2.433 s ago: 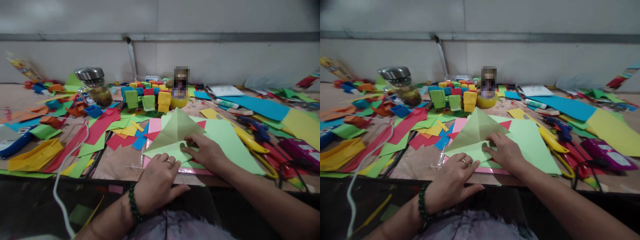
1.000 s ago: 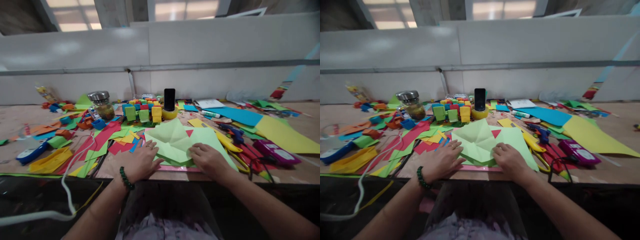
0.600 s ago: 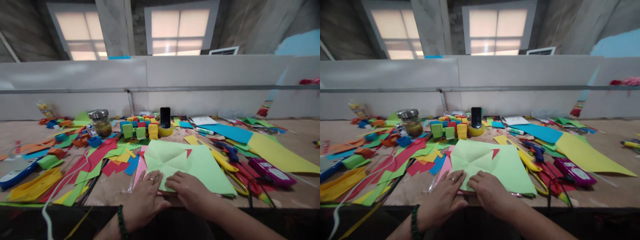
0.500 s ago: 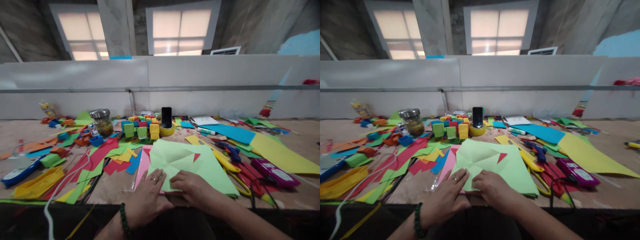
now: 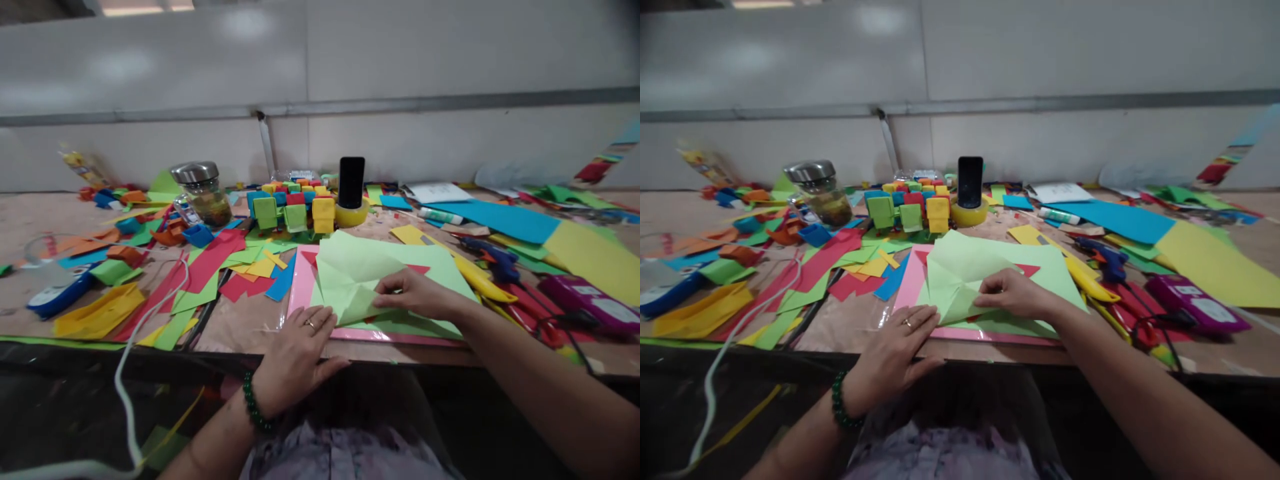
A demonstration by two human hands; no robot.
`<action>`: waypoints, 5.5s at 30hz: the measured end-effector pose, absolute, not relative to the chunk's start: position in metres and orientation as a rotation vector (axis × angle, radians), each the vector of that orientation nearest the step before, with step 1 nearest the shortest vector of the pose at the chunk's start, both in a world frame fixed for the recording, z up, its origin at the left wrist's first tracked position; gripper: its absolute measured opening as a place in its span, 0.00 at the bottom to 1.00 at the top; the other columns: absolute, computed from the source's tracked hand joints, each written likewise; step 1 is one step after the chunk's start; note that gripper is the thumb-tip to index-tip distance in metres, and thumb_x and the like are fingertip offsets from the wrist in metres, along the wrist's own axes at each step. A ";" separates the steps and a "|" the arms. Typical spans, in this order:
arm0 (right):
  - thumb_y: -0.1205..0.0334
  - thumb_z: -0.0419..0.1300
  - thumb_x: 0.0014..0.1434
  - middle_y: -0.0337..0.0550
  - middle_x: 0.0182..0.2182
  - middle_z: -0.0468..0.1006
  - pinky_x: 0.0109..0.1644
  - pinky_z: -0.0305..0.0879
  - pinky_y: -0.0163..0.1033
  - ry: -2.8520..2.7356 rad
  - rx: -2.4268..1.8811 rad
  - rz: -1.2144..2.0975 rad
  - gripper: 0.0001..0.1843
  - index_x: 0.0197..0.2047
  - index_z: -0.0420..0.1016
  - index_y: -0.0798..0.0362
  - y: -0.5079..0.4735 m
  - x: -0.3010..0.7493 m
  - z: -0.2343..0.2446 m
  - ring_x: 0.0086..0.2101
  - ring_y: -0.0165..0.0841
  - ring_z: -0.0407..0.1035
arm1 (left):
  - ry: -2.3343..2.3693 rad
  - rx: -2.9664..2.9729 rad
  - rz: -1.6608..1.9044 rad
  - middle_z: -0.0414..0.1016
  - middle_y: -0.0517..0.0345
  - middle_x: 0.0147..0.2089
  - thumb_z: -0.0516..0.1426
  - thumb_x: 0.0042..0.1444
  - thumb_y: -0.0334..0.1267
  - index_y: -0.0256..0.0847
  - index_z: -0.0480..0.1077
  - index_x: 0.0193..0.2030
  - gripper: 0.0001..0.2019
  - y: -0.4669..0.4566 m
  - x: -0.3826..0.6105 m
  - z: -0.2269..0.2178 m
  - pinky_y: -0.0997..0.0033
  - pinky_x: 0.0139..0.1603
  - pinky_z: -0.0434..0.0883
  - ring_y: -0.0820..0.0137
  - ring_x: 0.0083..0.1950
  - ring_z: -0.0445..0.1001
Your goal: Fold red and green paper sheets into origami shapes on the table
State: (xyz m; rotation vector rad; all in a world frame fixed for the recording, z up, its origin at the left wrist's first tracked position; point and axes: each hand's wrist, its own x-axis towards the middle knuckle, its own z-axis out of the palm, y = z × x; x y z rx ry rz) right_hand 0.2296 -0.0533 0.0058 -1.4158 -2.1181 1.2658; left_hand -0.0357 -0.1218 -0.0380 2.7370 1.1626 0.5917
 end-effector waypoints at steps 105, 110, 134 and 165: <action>0.71 0.57 0.51 0.59 0.58 0.69 0.55 0.66 0.54 -2.607 -1.252 -0.254 0.28 0.58 0.68 0.59 -0.103 0.261 0.000 0.55 0.48 0.65 | 1.193 2.918 0.258 0.71 0.48 0.43 0.52 0.64 0.41 0.38 0.68 0.46 0.10 -0.096 0.023 -0.007 0.57 0.45 0.67 0.58 0.44 0.70; 0.79 0.51 0.52 0.55 0.54 0.74 0.56 0.64 0.52 -2.718 -1.290 -0.316 0.29 0.58 0.69 0.57 -0.083 0.275 -0.004 0.55 0.44 0.66 | 1.095 2.903 0.213 0.72 0.51 0.40 0.51 0.64 0.41 0.39 0.67 0.38 0.09 -0.083 0.004 0.003 0.60 0.45 0.67 0.62 0.41 0.71; 0.75 0.55 0.58 0.51 0.42 0.80 0.51 0.64 0.46 -2.795 -0.948 -0.486 0.13 0.43 0.77 0.56 -0.081 0.259 0.003 0.46 0.42 0.70 | 1.253 2.824 0.267 0.72 0.51 0.42 0.51 0.65 0.46 0.39 0.69 0.44 0.13 -0.092 0.011 -0.006 0.59 0.48 0.68 0.59 0.47 0.70; 0.45 0.63 0.54 0.38 0.24 0.70 0.30 0.59 0.37 -2.025 -1.478 0.629 0.20 0.24 0.69 0.51 -0.063 0.228 -0.027 0.26 0.31 0.63 | 0.941 2.718 0.787 0.73 0.42 0.56 0.55 0.61 0.49 0.30 0.62 0.63 0.29 -0.124 -0.030 -0.039 0.54 0.57 0.71 0.56 0.57 0.68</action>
